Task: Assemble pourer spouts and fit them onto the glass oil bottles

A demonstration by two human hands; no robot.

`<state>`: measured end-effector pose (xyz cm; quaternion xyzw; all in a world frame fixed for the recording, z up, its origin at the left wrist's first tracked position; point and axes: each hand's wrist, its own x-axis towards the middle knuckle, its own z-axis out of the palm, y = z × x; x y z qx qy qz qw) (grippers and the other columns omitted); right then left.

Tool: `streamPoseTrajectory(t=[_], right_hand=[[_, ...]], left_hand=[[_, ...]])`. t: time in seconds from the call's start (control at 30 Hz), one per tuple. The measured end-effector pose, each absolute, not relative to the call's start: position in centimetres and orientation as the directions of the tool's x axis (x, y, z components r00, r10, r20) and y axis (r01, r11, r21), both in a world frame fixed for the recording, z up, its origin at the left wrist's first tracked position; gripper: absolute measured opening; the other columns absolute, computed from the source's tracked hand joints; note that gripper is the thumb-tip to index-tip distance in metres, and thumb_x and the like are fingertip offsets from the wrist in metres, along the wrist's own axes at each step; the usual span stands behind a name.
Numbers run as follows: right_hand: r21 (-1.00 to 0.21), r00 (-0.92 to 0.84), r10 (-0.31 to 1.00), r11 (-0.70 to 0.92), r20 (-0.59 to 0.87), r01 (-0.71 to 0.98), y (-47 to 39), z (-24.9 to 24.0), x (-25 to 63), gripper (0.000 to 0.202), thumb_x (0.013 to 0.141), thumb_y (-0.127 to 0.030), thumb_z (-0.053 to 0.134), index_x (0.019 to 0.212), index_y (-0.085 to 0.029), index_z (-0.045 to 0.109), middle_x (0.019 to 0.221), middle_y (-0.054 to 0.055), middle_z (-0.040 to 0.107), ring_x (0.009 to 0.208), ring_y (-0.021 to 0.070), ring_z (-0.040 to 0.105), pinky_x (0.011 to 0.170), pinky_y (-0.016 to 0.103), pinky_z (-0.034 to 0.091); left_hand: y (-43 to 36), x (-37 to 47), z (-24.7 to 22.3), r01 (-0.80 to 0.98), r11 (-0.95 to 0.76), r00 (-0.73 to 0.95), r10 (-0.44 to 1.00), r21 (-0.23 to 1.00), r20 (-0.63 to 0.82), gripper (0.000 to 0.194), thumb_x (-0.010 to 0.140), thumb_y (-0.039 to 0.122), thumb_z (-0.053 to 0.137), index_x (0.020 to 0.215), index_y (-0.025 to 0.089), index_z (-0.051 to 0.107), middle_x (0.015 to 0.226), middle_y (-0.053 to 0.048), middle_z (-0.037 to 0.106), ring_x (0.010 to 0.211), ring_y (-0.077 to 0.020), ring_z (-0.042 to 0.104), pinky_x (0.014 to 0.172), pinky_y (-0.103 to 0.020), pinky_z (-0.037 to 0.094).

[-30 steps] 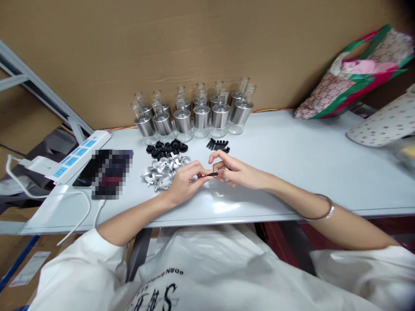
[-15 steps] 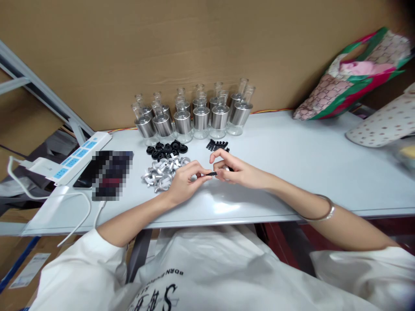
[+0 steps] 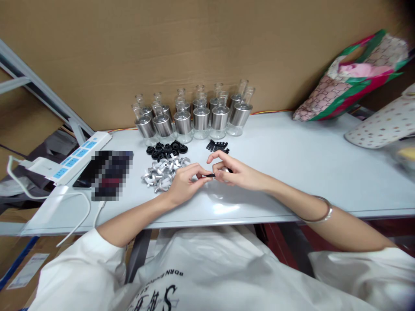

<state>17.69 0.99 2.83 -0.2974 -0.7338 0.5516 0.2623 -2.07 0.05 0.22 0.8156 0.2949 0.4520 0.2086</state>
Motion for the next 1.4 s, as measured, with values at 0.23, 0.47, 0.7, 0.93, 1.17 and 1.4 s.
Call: streamPoseTrajectory(t=[0.23, 0.47, 0.7, 0.93, 1.17, 1.4], right_hand=[[-0.980, -0.670, 0.742, 0.144, 0.013, 0.140, 0.7, 3.3, 17.1, 0.024, 0.091, -0.042, 0.047, 0.102, -0.022, 0.038, 0.060, -0.010, 0.038, 0.048, 0.0061, 0.032, 0.045, 0.016, 0.029], [-0.996, -0.672, 0.740, -0.043, 0.020, -0.077, 0.7, 3.2, 17.2, 0.046, 0.085, -0.067, 0.044, 0.095, -0.022, 0.041, 0.068, -0.005, 0.048, 0.050, 0.0071, 0.039, 0.041, 0.016, 0.028], [-0.992, -0.734, 0.678, -0.055, 0.044, -0.110, 0.9, 3.2, 16.8, 0.062, 0.083, -0.075, 0.031, 0.096, -0.017, 0.048, 0.063, 0.001, 0.060, 0.048, 0.0111, 0.049, 0.039, 0.020, 0.036], [-0.998, -0.676, 0.736, -0.011, 0.034, -0.062, 0.6, 3.4, 16.5, 0.063, 0.082, -0.074, 0.039, 0.095, -0.014, 0.054, 0.053, -0.002, 0.057, 0.040, 0.0088, 0.043, 0.036, 0.019, 0.030], [-1.000, -0.638, 0.770, 0.020, 0.012, 0.004, 0.6, 4.0, 16.9, 0.070, 0.080, -0.075, 0.040, 0.092, -0.010, 0.063, 0.052, 0.000, 0.053, 0.043, 0.0096, 0.044, 0.038, 0.021, 0.030], [-0.991, -0.641, 0.762, 0.136, 0.098, 0.010, 0.5, 3.8, 17.1, 0.056, 0.084, -0.069, 0.042, 0.088, -0.015, 0.055, 0.057, -0.003, 0.050, 0.047, 0.0089, 0.043, 0.043, 0.021, 0.031]], left_hand=[[-0.3, -2.0, 0.0, 0.289, -0.692, 0.443, 0.709, 0.661, 0.549, 0.020, 0.082, 0.032, 0.065, 0.070, 0.016, 0.063, 0.061, 0.001, 0.063, 0.054, -0.0087, 0.055, 0.056, -0.021, 0.044], [-0.2, -1.9, 0.5, 0.119, -0.397, 0.378, 0.866, 0.910, 0.328, 0.020, 0.080, 0.035, 0.066, 0.079, 0.015, 0.062, 0.073, -0.001, 0.068, 0.049, -0.0077, 0.056, 0.049, -0.020, 0.045], [-0.1, -1.8, 0.4, 0.144, -0.319, 0.456, 0.862, 0.937, 0.223, 0.029, 0.090, 0.044, 0.048, 0.085, 0.017, 0.056, 0.063, 0.001, 0.065, 0.052, -0.0101, 0.057, 0.055, -0.022, 0.045], [-0.2, -1.9, 0.2, 0.207, -0.345, 0.485, 0.849, 0.916, 0.211, 0.036, 0.090, 0.052, 0.044, 0.077, 0.018, 0.049, 0.062, 0.002, 0.060, 0.054, -0.0105, 0.056, 0.055, -0.023, 0.044], [-0.1, -1.9, 0.5, 0.207, -0.337, 0.489, 0.849, 0.919, 0.201, 0.036, 0.089, 0.051, 0.046, 0.074, 0.018, 0.047, 0.060, 0.002, 0.058, 0.054, -0.0098, 0.055, 0.056, -0.023, 0.044], [-0.3, -1.7, 0.4, 0.104, -0.301, 0.489, 0.845, 0.948, 0.215, 0.037, 0.088, 0.053, 0.047, 0.081, 0.017, 0.050, 0.065, 0.002, 0.056, 0.054, -0.0089, 0.056, 0.056, -0.023, 0.046]])
